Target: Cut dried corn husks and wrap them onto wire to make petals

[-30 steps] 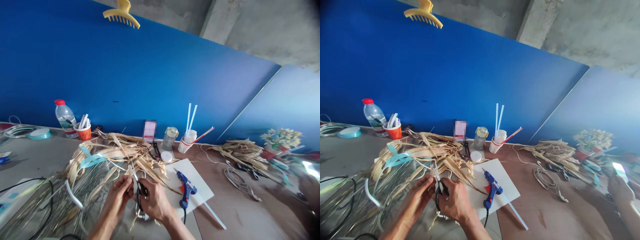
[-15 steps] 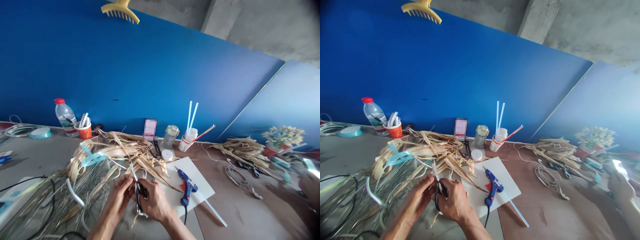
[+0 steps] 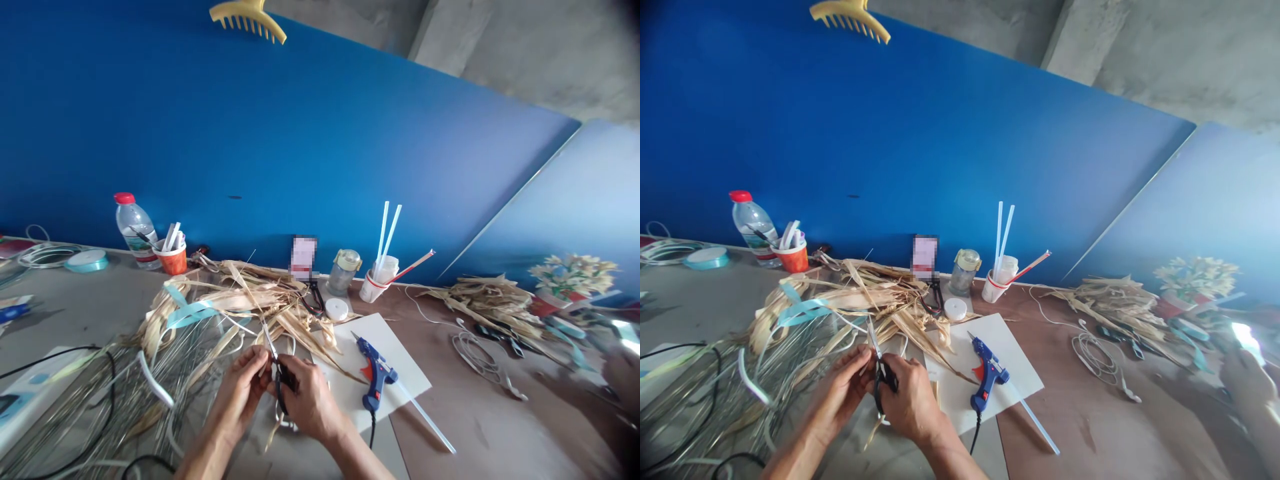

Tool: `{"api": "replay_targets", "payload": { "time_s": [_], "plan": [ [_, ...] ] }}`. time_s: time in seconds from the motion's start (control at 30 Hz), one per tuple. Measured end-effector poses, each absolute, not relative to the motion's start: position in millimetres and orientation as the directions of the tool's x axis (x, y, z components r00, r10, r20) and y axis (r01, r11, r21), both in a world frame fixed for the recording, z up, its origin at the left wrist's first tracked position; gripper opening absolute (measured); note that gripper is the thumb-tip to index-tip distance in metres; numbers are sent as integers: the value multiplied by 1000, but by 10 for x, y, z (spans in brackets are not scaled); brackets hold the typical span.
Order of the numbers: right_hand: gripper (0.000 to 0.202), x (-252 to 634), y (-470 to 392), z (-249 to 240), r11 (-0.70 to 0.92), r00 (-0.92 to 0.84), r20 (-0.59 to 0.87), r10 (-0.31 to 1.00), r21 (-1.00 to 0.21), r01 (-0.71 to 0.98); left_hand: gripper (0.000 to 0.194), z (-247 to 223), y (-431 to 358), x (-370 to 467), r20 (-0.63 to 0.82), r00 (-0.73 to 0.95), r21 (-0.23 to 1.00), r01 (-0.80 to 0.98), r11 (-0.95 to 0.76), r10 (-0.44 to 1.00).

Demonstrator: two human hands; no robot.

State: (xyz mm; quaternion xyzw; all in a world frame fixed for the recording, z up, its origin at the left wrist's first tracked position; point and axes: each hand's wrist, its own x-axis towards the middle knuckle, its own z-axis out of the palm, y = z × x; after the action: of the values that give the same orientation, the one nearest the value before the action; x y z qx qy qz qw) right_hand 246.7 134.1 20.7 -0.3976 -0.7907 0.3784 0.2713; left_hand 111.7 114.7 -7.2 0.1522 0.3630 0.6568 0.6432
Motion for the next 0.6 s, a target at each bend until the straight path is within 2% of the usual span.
{"api": "replay_targets", "payload": {
  "time_s": [0.47,0.6],
  "plan": [
    [19,2502,1366,153,414,-508,133,851,-764,494,24,-73,1144,1104,-241,-124,706,-703,86,962],
    [18,2536,1377,126,366,-460,139,877,-814,451,22,-91,1144,1095,-244,-161,752,-654,82,956]
  ]
}}
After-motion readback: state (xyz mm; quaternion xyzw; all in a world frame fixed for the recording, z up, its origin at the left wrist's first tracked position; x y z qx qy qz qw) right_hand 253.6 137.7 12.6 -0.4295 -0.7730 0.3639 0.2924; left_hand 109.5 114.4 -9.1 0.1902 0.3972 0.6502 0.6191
